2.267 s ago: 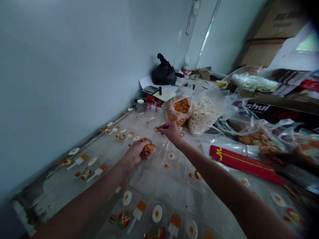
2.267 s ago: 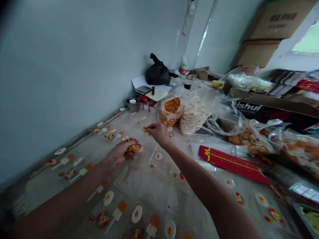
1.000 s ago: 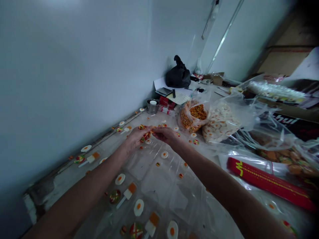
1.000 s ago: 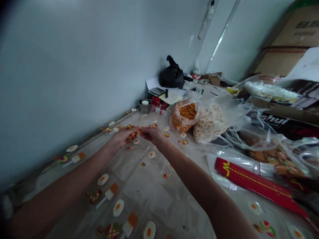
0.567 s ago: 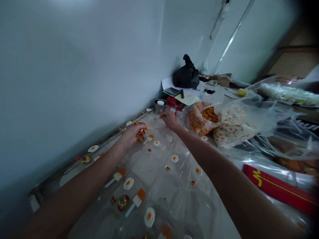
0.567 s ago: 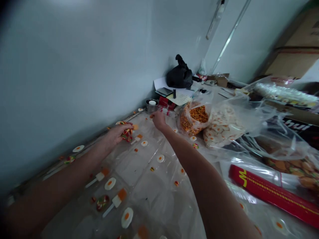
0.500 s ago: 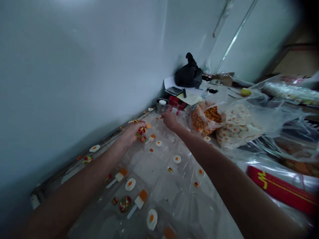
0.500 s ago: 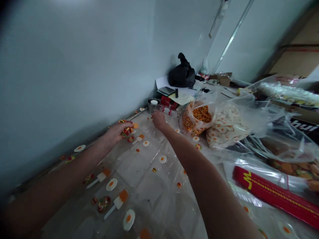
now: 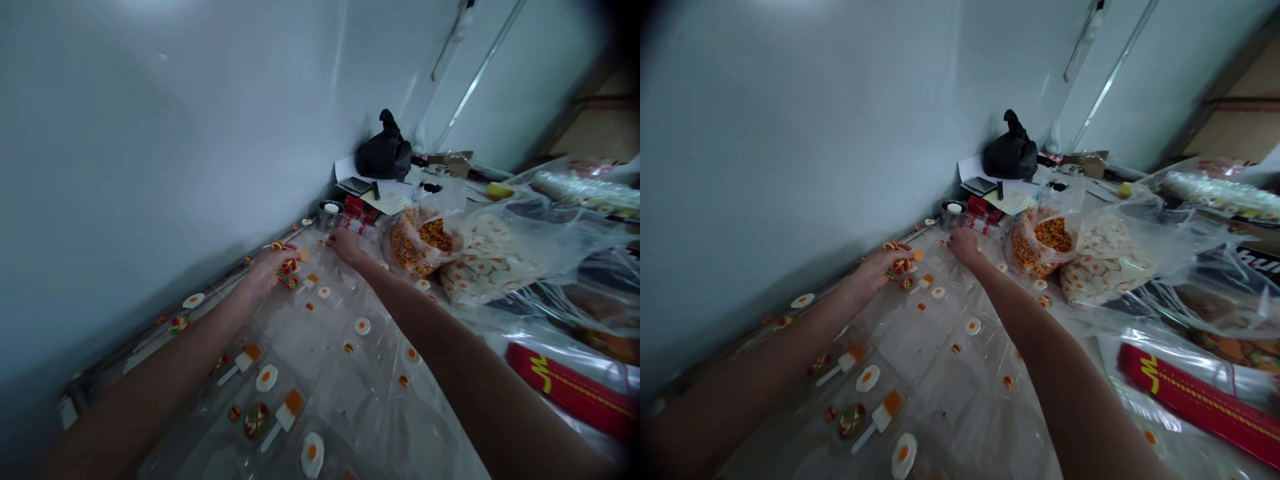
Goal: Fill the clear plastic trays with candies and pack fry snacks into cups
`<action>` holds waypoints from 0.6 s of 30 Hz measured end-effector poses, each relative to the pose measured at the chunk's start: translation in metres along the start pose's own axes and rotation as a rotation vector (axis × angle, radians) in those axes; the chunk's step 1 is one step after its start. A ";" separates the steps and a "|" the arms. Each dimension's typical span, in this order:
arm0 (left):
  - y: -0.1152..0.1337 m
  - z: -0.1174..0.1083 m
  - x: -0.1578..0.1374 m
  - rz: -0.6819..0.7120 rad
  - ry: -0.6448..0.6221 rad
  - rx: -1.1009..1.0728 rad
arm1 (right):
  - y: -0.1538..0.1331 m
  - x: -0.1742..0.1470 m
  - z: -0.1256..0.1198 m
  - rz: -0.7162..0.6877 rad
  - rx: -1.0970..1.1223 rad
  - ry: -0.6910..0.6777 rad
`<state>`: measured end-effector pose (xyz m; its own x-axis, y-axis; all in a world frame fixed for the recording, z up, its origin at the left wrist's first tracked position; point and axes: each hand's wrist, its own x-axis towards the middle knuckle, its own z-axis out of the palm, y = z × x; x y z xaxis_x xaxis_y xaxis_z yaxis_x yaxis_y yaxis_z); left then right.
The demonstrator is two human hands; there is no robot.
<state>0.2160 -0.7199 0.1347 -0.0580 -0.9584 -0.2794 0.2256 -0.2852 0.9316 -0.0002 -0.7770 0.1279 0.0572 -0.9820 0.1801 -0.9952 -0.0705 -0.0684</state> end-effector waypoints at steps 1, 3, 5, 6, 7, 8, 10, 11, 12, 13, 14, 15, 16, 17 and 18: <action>0.000 0.000 -0.001 0.006 0.001 0.007 | 0.000 -0.001 -0.004 0.046 0.055 0.025; 0.000 0.002 -0.003 0.014 0.009 0.020 | -0.005 -0.010 -0.011 0.097 0.183 0.061; 0.000 0.006 -0.003 0.017 0.013 0.024 | -0.014 -0.025 -0.016 0.085 0.412 0.023; -0.001 0.009 -0.003 0.018 0.009 0.021 | -0.020 -0.034 -0.016 0.064 0.594 -0.033; -0.001 0.012 -0.003 0.021 0.001 0.013 | -0.025 -0.042 -0.016 0.050 0.806 -0.101; -0.002 0.014 -0.002 0.026 -0.008 0.003 | -0.030 -0.049 -0.016 0.052 1.018 -0.171; -0.004 0.019 -0.002 0.041 -0.019 -0.017 | -0.035 -0.058 -0.015 0.113 1.348 -0.289; -0.005 0.020 -0.002 0.046 -0.016 -0.024 | -0.036 -0.058 -0.015 0.150 1.404 -0.326; -0.005 0.020 -0.001 0.045 -0.011 -0.029 | -0.036 -0.055 -0.014 0.172 1.381 -0.346; -0.006 0.020 0.000 0.039 -0.003 -0.033 | -0.035 -0.050 -0.014 0.173 1.306 -0.351; -0.005 0.018 0.001 0.030 0.006 -0.036 | -0.034 -0.042 -0.014 0.159 1.203 -0.334; -0.005 0.015 0.002 0.018 0.016 -0.041 | -0.033 -0.032 -0.013 0.138 1.089 -0.287; -0.004 0.011 0.003 0.007 0.026 -0.047 | -0.033 -0.021 -0.013 0.121 0.980 -0.218; -0.002 0.006 0.004 -0.005 0.032 -0.055 | -0.032 -0.009 -0.012 0.111 0.892 -0.138; 0.000 0.001 0.005 -0.019 0.032 -0.063 | -0.032 0.004 -0.011 0.109 0.822 -0.061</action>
<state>0.2144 -0.7245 0.1333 -0.0322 -0.9517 -0.3052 0.2856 -0.3014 0.9097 0.0311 -0.7767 0.1421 -0.0085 -0.9968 0.0796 -0.6211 -0.0571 -0.7816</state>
